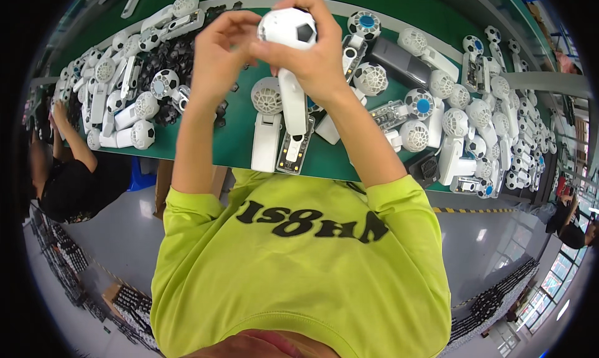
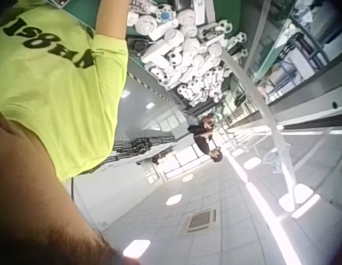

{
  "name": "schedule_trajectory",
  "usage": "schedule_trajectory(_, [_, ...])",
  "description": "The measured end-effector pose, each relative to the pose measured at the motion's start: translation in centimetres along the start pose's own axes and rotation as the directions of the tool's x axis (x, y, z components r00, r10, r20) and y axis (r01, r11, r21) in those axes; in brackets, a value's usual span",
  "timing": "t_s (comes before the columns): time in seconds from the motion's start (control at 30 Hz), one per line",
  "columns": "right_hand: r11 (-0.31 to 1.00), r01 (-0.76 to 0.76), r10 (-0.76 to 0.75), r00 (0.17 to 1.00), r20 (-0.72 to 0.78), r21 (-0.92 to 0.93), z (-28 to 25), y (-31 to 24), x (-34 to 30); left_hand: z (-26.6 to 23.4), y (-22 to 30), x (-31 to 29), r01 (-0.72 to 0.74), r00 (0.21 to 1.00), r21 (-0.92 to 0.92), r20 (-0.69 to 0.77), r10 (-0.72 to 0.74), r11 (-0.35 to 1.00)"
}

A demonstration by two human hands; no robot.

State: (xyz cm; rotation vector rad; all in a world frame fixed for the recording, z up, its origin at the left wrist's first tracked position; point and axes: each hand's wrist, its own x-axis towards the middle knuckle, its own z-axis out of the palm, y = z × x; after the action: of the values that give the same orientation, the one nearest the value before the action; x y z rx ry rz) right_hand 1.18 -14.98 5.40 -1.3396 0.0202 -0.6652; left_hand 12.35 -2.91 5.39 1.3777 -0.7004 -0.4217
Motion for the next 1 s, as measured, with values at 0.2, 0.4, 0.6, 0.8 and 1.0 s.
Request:
schedule_trajectory(0.2, [0.967,0.002,-0.021,0.997,0.072,0.256,-2.2,0.7,0.8,-7.2,-5.2,0.6,-0.046,0.998,0.653,0.063,0.007,0.756])
schedule_trajectory(0.4, [0.925,-0.054,0.116,0.983,-0.144,0.375,-3.4,1.6,0.9,-7.8,-5.1,-2.0,-0.297,0.938,0.834,0.346,-0.020,0.466])
schedule_trajectory(0.6, [0.905,-0.119,0.186,0.974,-0.128,0.408,-3.6,2.2,0.8,-7.6,-4.4,-2.7,-0.260,0.914,0.849,0.370,-0.165,0.460])
schedule_trajectory(0.8, [0.889,-0.219,0.217,0.975,0.053,0.401,-2.2,1.5,0.4,-6.8,-3.9,-2.8,-0.003,0.912,0.680,0.303,-0.278,0.733])
schedule_trajectory(1.0, [0.971,-0.226,0.221,0.973,0.073,0.076,-0.2,0.4,-0.3,-2.0,1.7,-0.8,-0.524,0.819,0.678,0.235,0.524,0.515])
